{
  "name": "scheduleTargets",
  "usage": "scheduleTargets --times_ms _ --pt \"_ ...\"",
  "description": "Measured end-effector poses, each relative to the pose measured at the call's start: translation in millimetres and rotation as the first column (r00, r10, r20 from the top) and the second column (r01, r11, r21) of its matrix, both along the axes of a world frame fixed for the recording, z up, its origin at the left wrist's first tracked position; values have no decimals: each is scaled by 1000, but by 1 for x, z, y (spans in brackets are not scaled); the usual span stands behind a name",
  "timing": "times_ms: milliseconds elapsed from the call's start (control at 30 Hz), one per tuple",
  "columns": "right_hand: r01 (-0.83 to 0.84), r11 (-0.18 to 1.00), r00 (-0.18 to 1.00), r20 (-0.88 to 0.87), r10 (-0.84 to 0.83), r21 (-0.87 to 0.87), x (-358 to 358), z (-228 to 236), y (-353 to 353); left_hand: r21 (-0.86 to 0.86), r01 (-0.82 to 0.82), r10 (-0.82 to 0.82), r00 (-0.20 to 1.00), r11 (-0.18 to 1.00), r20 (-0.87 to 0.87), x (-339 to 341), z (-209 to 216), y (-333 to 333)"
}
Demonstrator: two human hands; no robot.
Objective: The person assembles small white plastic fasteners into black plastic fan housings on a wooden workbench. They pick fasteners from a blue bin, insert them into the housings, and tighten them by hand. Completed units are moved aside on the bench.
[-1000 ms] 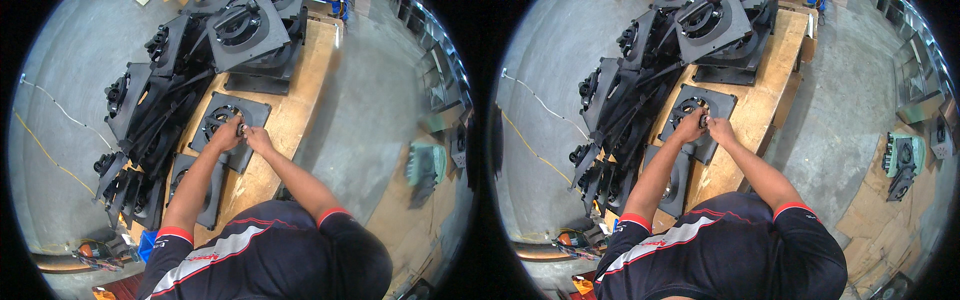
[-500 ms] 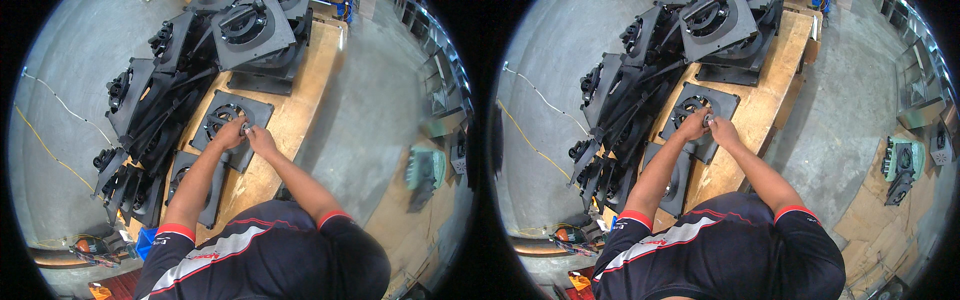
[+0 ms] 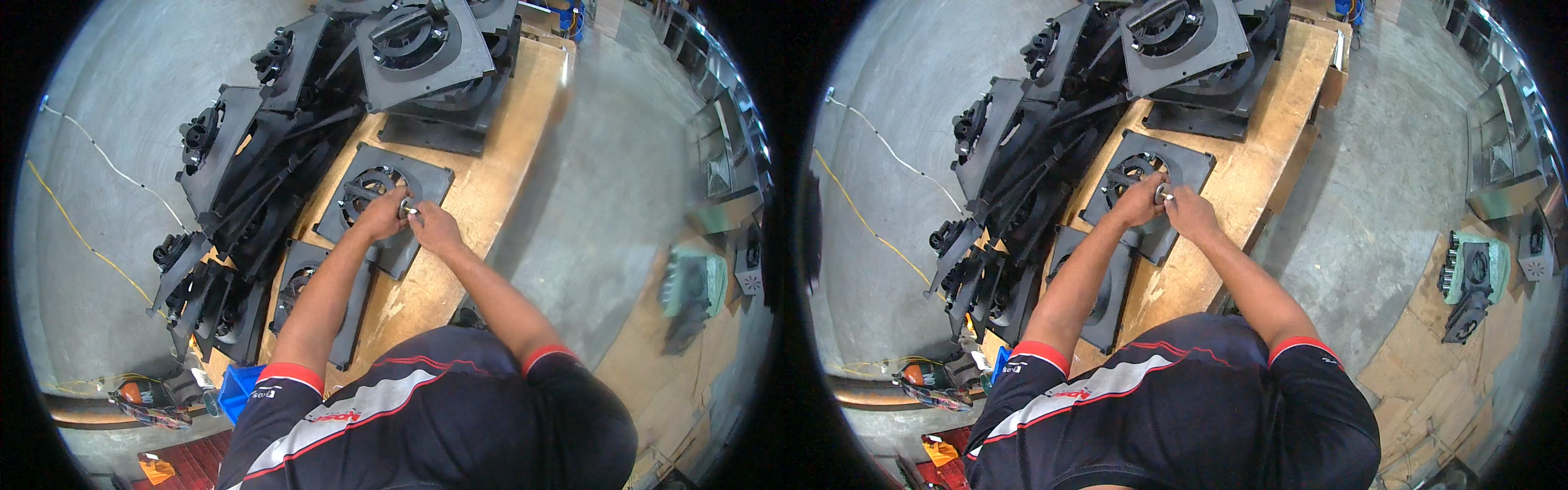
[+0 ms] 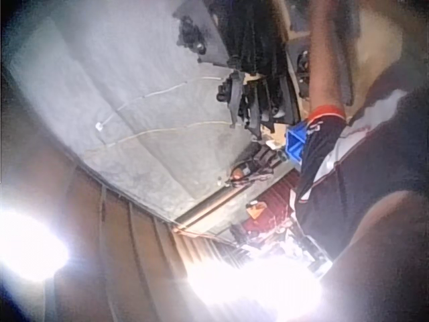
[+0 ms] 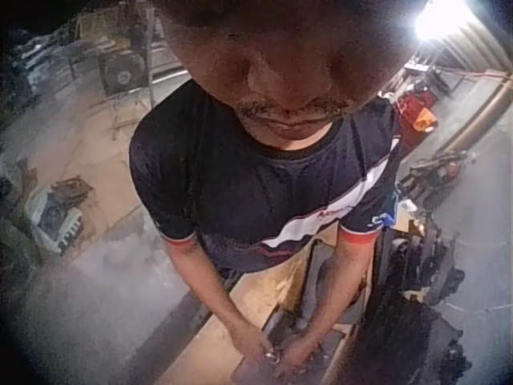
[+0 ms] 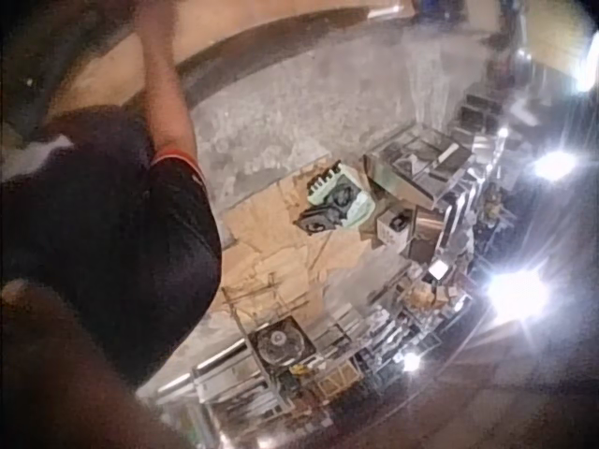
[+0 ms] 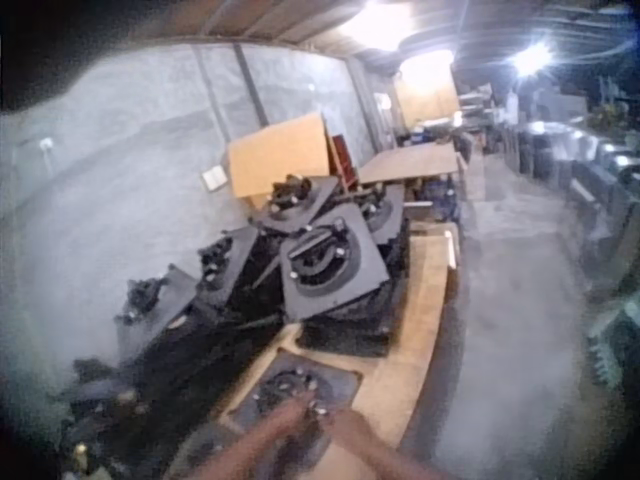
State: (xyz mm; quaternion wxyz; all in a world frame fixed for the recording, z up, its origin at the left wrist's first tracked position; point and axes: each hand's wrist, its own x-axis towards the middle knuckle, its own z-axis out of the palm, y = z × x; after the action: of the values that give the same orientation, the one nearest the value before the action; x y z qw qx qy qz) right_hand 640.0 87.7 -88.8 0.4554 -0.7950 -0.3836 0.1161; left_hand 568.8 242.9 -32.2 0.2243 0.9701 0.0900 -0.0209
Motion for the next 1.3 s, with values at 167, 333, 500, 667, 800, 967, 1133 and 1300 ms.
scheduleTargets --times_ms 167,333,500,667,800,967,1133,1300 --pt "28 989 933 -358 28 148 -3 -28 14 20 12 -12 1000 1000 10 0 -1 2" --pt "79 942 33 -945 325 327 7 -33 7 -9 -54 53 996 999 -67 0 8 -5" --pt "-36 999 730 -683 21 -7 20 -28 -3 16 -6 6 1000 1000 -11 0 -1 0" --pt "-42 998 991 127 48 -54 4 -2 -9 -23 14 -14 1000 1000 19 -2 -9 5" --pt "-67 995 989 126 75 -70 6 -6 2 -29 -19 19 1000 999 -18 0 -4 2" --pt "-17 996 951 -305 43 89 2 -15 11 6 8 -8 999 1000 31 -3 -7 5" --pt "20 990 478 -872 110 136 13 -21 21 -47 -27 27 1000 999 -6 0 -2 -1" --pt "11 998 978 -207 -22 -55 -3 7 0 -20 -15 15 1000 1000 -14 -3 -4 1"
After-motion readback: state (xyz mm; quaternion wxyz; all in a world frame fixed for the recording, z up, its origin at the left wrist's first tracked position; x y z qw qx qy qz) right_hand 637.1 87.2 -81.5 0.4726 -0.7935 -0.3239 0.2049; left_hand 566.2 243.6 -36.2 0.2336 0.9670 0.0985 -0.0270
